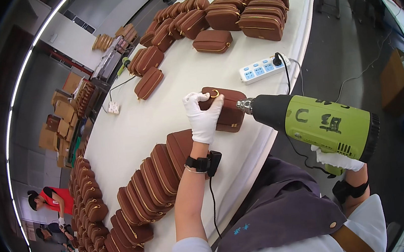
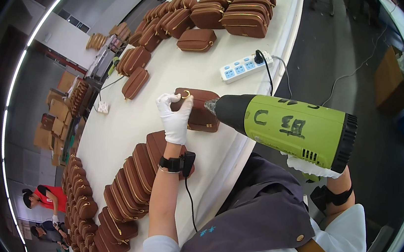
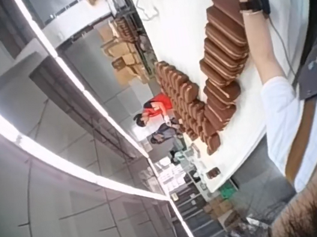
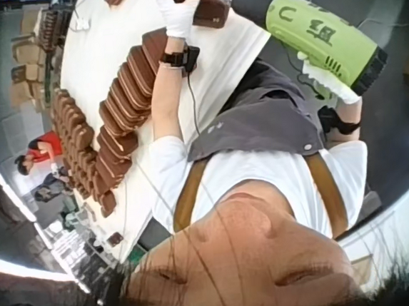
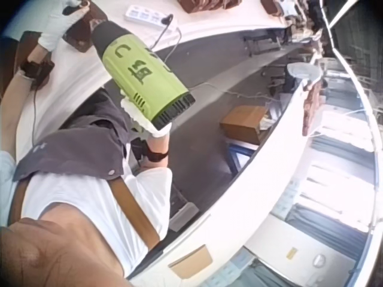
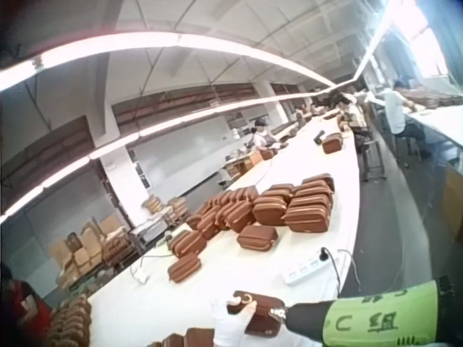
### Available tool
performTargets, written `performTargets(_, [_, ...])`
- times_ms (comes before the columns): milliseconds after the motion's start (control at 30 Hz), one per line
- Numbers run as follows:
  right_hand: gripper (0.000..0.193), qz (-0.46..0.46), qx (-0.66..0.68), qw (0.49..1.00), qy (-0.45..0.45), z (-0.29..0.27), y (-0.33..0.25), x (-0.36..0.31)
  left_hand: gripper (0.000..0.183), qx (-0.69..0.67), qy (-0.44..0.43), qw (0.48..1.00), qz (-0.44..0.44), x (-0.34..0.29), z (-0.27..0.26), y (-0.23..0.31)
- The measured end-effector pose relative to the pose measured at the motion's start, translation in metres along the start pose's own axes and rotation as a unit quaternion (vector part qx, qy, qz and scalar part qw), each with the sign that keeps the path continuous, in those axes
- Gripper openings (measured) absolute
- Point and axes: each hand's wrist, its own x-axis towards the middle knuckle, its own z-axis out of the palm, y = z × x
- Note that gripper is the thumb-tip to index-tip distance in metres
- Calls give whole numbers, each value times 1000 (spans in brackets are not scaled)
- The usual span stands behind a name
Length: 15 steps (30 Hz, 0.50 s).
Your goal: The person uses a green heat gun to apply heat to the surface of small brown pouches arranged on a white table. They hold each pouch with a gloved left hand while directing the heat gun with their right hand, moving the tool along the edges and surfaces of the items.
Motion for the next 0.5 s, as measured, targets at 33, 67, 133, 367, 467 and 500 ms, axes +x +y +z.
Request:
performTargets(33, [57, 14, 47, 999, 15, 1, 1, -1, 56, -8, 10, 1000, -18, 0, 2, 10])
performTargets(67, [59, 29, 94, 995, 31, 2, 2, -1, 53, 45, -5, 999, 2, -2, 3, 20])
performTargets(133, [46, 2, -52, 999, 17, 7, -4, 3, 54, 52, -5, 999, -13, -4, 5, 30])
performTargets(367, [34, -9, -126, 992, 11, 14, -9, 3, 31, -59, 2, 998, 17, 6, -2, 8])
performTargets(467, [32, -7, -97, 995, 16, 16, -8, 4, 33, -44, -7, 999, 9, 4, -7, 0])
performTargets(500, [32, -5, -112, 993, 22, 15, -8, 3, 34, 0, -3, 1000, 21, 1, 1, 18])
